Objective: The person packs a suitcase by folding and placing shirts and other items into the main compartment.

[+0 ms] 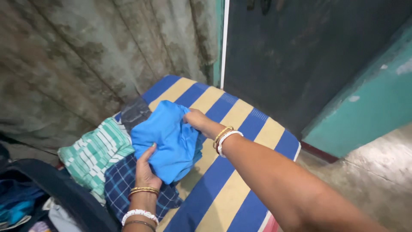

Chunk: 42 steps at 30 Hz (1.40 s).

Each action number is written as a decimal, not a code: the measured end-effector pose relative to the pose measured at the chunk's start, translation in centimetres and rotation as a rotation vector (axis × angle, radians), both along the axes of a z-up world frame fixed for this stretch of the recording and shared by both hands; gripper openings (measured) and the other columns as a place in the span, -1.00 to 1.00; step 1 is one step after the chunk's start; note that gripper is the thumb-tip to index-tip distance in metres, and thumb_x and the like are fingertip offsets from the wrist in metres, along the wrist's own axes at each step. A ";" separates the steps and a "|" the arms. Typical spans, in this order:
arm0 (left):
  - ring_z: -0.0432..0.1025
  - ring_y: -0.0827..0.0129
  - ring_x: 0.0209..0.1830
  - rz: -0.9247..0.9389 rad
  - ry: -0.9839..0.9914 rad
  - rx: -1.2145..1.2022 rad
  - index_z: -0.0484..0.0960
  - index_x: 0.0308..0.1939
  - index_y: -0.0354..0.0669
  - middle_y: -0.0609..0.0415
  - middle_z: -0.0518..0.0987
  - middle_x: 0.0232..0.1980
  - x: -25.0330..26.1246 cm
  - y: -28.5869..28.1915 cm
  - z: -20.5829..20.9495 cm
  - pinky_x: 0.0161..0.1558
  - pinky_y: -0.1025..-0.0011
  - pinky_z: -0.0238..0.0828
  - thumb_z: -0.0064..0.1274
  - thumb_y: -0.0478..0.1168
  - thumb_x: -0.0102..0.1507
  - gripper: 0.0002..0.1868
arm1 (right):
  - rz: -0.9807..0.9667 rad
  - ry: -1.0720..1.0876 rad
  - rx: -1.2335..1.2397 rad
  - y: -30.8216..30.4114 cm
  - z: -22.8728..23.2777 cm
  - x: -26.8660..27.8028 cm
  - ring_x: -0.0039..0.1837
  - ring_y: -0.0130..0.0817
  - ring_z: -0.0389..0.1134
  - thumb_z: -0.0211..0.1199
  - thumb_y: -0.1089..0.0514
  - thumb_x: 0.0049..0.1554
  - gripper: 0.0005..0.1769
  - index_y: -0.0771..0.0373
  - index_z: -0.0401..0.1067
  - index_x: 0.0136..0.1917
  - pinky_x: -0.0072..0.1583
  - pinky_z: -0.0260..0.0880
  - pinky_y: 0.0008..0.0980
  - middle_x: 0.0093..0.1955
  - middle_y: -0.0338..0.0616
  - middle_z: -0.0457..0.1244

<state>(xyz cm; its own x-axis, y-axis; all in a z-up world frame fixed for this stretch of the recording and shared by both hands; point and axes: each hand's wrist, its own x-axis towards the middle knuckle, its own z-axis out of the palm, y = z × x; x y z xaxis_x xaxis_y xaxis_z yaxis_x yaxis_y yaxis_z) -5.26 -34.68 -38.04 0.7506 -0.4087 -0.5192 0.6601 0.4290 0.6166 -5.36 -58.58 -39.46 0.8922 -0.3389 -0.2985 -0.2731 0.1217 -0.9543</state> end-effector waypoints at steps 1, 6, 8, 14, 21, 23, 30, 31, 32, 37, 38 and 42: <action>0.52 0.10 0.10 0.032 0.030 -0.028 0.58 0.15 -0.14 0.01 0.63 0.11 -0.2 -0.2 -0.9 0.20 0.00 0.43 0.13 -0.17 0.17 -0.55 | 0.010 0.034 -0.066 -0.4 -1.2 -0.2 -0.04 -0.30 0.40 0.11 0.22 -0.01 -0.60 0.35 0.47 0.10 0.00 0.42 -0.30 -0.05 -0.07 0.37; 0.52 0.16 0.15 0.109 0.036 0.029 0.60 0.10 -0.20 0.00 0.64 0.16 0.5 -0.8 -8.6 0.26 0.13 0.37 0.05 -0.17 0.21 -0.60 | 0.064 0.056 -0.179 -1.1 -6.9 -1.2 0.05 -0.19 0.43 0.18 0.11 0.10 -0.59 0.40 0.49 0.15 0.08 0.42 -0.24 -0.02 -0.02 0.40; 0.52 0.11 0.15 0.054 -0.001 0.218 0.53 0.20 -0.27 -0.06 0.63 0.15 1.9 -1.1 -11.4 0.28 0.11 0.38 0.05 -0.23 0.18 -0.51 | 0.062 0.086 -0.477 -0.7 -8.0 -1.0 0.22 -0.01 0.36 0.18 0.14 0.08 -0.50 0.28 0.42 0.29 0.21 0.37 -0.18 0.15 0.10 0.34; 0.03 -0.28 0.48 -0.066 -1.047 1.395 -0.33 0.50 -0.64 -0.70 -0.06 0.48 0.8 -3.5 -9.3 0.48 0.14 0.02 0.25 -0.26 0.07 0.22 | 0.053 0.192 -0.989 3.7 -3.5 -2.7 0.54 0.13 0.04 0.23 0.12 0.03 -0.08 0.03 -0.01 0.62 0.48 0.06 0.12 0.54 0.10 0.01; -0.44 0.04 0.69 -1.003 -1.110 1.755 -0.32 0.61 -0.12 -0.10 -0.36 0.69 -0.8 -3.5 -3.1 0.52 -0.18 -0.49 -0.06 0.49 0.15 0.25 | 0.376 0.071 -1.220 7.0 -4.5 -2.1 0.68 0.11 -0.26 0.00 -0.02 0.24 -0.34 -0.07 0.03 0.59 0.48 -0.22 0.44 0.68 -0.05 -0.17; -0.49 0.10 0.69 -1.111 -1.037 1.755 -0.39 0.61 -0.13 -0.06 -0.41 0.69 -0.2 -3.0 -3.1 0.53 -0.13 -0.56 -0.10 0.63 0.08 0.38 | 0.420 0.099 -1.238 7.2 -5.4 -1.9 0.70 0.10 -0.39 -0.05 -0.11 0.27 -0.35 -0.12 -0.01 0.60 0.50 -0.34 0.46 0.70 -0.07 -0.27; -0.51 0.10 0.68 -1.085 -1.010 1.817 -0.39 0.61 -0.11 -0.11 -0.41 0.68 0.7 -3.7 -4.4 0.52 -0.11 -0.61 -0.04 0.67 0.02 0.45 | 0.352 0.054 -1.328 7.4 -6.9 -0.9 0.68 0.16 -0.39 -0.13 -0.15 0.29 -0.36 -0.10 0.02 0.61 0.48 -0.35 0.49 0.70 -0.04 -0.28; -0.50 0.10 0.68 -1.068 -1.029 1.830 -0.39 0.62 -0.10 -0.12 -0.40 0.68 0.8 -3.7 -4.6 0.52 -0.12 -0.61 -0.02 0.66 0.01 0.45 | 0.325 0.031 -1.331 7.4 -7.1 -1.2 0.68 0.16 -0.37 -0.12 -0.15 0.29 -0.37 -0.09 0.05 0.60 0.49 -0.34 0.48 0.70 -0.04 -0.27; -0.51 0.10 0.68 -1.069 -1.031 1.835 -0.39 0.62 -0.10 -0.11 -0.40 0.68 0.8 -3.7 -4.7 0.52 -0.11 -0.60 -0.01 0.64 0.02 0.45 | 0.297 0.008 -1.333 7.4 -7.3 -1.3 0.69 0.16 -0.35 -0.11 -0.15 0.29 -0.38 -0.08 0.08 0.59 0.50 -0.33 0.48 0.70 -0.03 -0.25; -0.51 0.09 0.67 -1.097 -1.018 1.834 -0.40 0.61 -0.13 -0.13 -0.41 0.68 0.8 -3.7 -4.7 0.51 -0.11 -0.62 -0.02 0.62 0.06 0.41 | 0.305 0.026 -1.319 7.6 -7.4 -1.3 0.69 0.15 -0.35 -0.08 -0.14 0.27 -0.44 -0.06 0.20 0.50 0.51 -0.34 0.44 0.69 -0.01 -0.22; -0.50 0.10 0.67 -1.102 -1.042 1.849 -0.40 0.61 -0.14 -0.13 -0.40 0.68 0.8 -3.7 -4.8 0.51 -0.11 -0.61 -0.03 0.61 0.08 0.40 | 0.307 0.038 -1.317 7.5 -7.2 -1.2 0.68 0.15 -0.36 -0.07 -0.14 0.26 -0.44 -0.05 0.22 0.49 0.50 -0.35 0.44 0.68 -0.01 -0.22; -0.43 0.10 0.69 -1.148 -1.109 1.832 -0.35 0.62 -0.16 -0.14 -0.34 0.69 0.7 -2.7 -5.9 0.53 -0.09 -0.54 -0.07 0.58 0.13 0.34 | 0.305 0.097 -1.320 8.2 -6.6 -1.7 0.70 0.14 -0.36 -0.03 -0.11 0.27 -0.43 -0.06 0.19 0.52 0.53 -0.35 0.43 0.70 -0.03 -0.22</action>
